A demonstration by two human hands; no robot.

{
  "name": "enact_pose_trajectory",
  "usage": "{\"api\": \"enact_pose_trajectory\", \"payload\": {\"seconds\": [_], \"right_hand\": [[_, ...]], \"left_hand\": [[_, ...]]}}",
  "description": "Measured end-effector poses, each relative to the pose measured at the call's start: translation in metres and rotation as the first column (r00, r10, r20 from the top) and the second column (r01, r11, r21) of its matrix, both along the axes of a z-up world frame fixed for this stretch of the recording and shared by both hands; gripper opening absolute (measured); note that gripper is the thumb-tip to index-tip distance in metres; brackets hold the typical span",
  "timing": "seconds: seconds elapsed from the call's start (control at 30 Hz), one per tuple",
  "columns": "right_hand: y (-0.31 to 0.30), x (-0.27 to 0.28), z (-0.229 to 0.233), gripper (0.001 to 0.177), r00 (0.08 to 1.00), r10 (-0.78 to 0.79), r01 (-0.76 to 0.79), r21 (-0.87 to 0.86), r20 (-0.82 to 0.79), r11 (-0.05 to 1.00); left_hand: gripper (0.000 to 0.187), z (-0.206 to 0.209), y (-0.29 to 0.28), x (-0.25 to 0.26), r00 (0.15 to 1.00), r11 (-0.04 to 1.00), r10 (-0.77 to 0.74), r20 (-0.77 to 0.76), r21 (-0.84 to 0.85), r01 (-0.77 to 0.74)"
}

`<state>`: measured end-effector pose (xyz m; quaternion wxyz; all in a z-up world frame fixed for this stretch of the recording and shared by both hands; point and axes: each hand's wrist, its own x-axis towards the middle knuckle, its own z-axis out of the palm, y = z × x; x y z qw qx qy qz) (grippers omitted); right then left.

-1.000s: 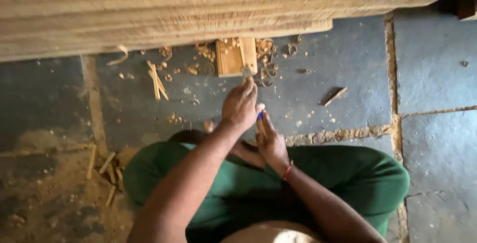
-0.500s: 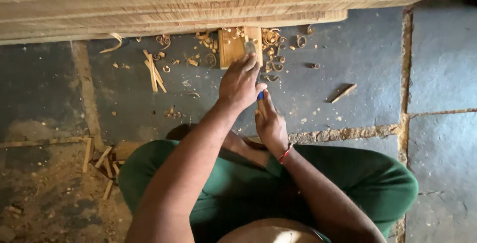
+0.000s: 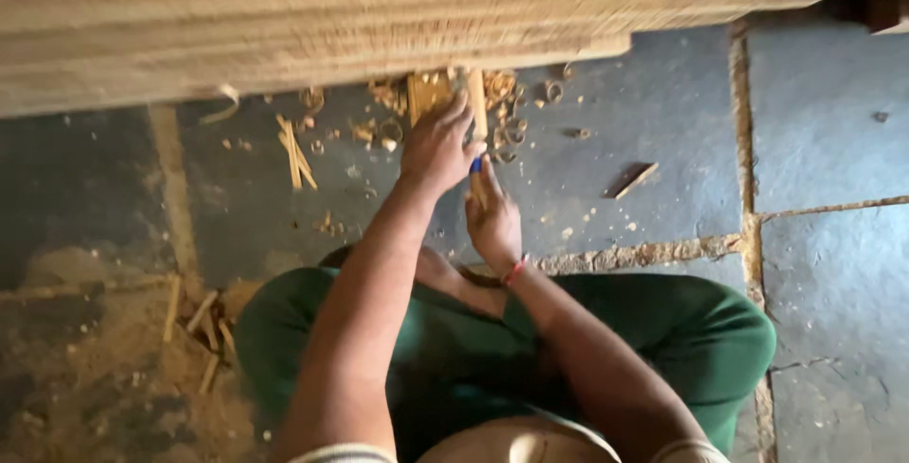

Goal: The person sits on the floor and uses a chisel to carve a small wooden stick, shaving off thin layers while holding the wood against a support block.

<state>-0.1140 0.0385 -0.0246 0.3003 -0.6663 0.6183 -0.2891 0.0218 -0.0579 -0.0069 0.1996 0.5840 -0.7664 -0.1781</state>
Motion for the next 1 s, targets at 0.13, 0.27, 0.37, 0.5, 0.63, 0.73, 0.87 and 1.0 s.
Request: {"api": "enact_pose_trajectory", "payload": {"seconds": [0.13,0.27,0.37,0.5,0.63,0.73,0.87,1.0], "right_hand": [[0.025,-0.015,0.008,0.065,0.998,0.000,0.013,-0.202,0.065,0.979],[0.056,-0.036,0.006,0.066,0.997,-0.055,0.058,-0.060,0.053,0.996],[0.064,-0.042,0.008,0.067,0.992,-0.098,0.098,0.000,0.078,0.995],[0.056,-0.057,0.030,0.065,0.952,-0.281,0.233,0.310,0.121,0.922],[0.062,-0.109,0.061,0.071,0.869,-0.392,0.208,0.494,0.303,0.844],[0.056,-0.127,0.064,0.071,0.790,-0.442,0.250,0.434,0.425,0.866],[0.056,-0.123,0.049,0.072,0.674,-0.523,0.279,0.476,0.521,0.834],[0.043,-0.114,0.043,0.071,0.679,-0.535,0.232,0.544,0.503,0.806]], "left_hand": [[0.066,0.014,0.012,-0.013,0.996,0.992,-0.090,0.003,-0.091,0.090],[0.068,0.016,0.038,-0.024,0.989,0.988,-0.134,0.069,-0.067,0.139],[0.059,0.017,0.042,-0.028,0.995,0.988,-0.096,0.001,-0.124,0.095],[0.024,0.020,0.023,-0.019,0.921,0.977,0.183,-0.343,-0.040,-0.209],[0.016,0.007,0.008,-0.008,0.946,0.942,0.245,-0.210,-0.177,-0.283],[0.012,-0.008,-0.013,-0.015,0.995,0.971,0.098,-0.022,-0.218,-0.101],[0.015,-0.036,-0.027,-0.055,0.955,0.974,-0.023,0.296,-0.211,0.089],[0.016,-0.048,-0.058,-0.085,0.908,0.973,0.065,0.414,-0.227,0.033]]}}
